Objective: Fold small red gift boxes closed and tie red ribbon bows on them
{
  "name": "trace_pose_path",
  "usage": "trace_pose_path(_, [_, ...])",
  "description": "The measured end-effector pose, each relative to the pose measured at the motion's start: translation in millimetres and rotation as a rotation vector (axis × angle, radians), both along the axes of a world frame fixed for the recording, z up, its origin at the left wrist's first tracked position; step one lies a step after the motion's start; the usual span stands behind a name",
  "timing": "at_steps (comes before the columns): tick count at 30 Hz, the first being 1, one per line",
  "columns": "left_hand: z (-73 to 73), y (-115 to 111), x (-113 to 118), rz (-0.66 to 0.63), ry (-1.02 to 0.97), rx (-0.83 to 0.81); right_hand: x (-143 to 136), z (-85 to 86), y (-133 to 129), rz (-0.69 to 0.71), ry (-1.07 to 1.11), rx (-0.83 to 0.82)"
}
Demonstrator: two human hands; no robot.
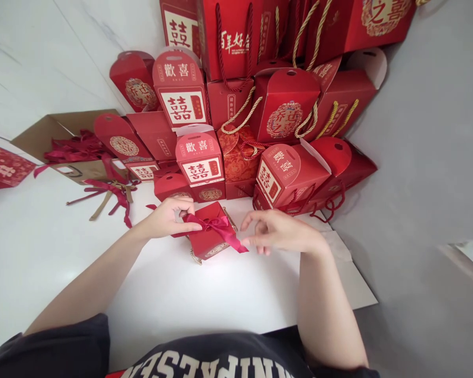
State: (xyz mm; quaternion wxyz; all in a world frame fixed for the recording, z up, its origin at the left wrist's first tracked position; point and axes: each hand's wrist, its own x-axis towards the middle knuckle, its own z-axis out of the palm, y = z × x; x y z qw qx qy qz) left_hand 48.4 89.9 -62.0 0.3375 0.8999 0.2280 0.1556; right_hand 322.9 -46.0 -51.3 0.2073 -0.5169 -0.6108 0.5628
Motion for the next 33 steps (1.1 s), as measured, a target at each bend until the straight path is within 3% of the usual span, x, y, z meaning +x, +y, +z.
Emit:
trace_pose_path(2, [2.8,0.3,-1.1,-0.009,0.022,0.011,-7.6,-3.4,3.5,-0.187,0.071,0.104])
trace_pose_path(4, [5.7,-0.7,-1.5,-0.004,0.03,0.007,-19.9,-9.9,9.4,-0.317,0.089,0.318])
trace_pose_path(6, [8.4,-2.1,-1.6,-0.001,0.038,0.003,-32.6,-17.0,15.6,-0.323,0.022,0.506])
trace_pose_path(8, [10.5,-3.2,-1.7,-0.008,0.055,0.002,-41.9,-23.0,20.3,-0.269,0.004,0.59])
trace_pose_path(21, [10.2,-0.6,0.8,-0.012,0.1,0.006,-48.8,-40.3,32.9,-0.159,0.418,0.37])
trace_pose_path(29, [3.0,0.6,1.3,-0.036,0.079,0.025,-51.5,-50.6,37.3,-0.252,0.547,0.33])
trace_pose_path(33, [3.5,0.2,0.4,-0.035,0.082,-0.024,-52.0,-50.2,37.5,-0.31,0.481,0.355])
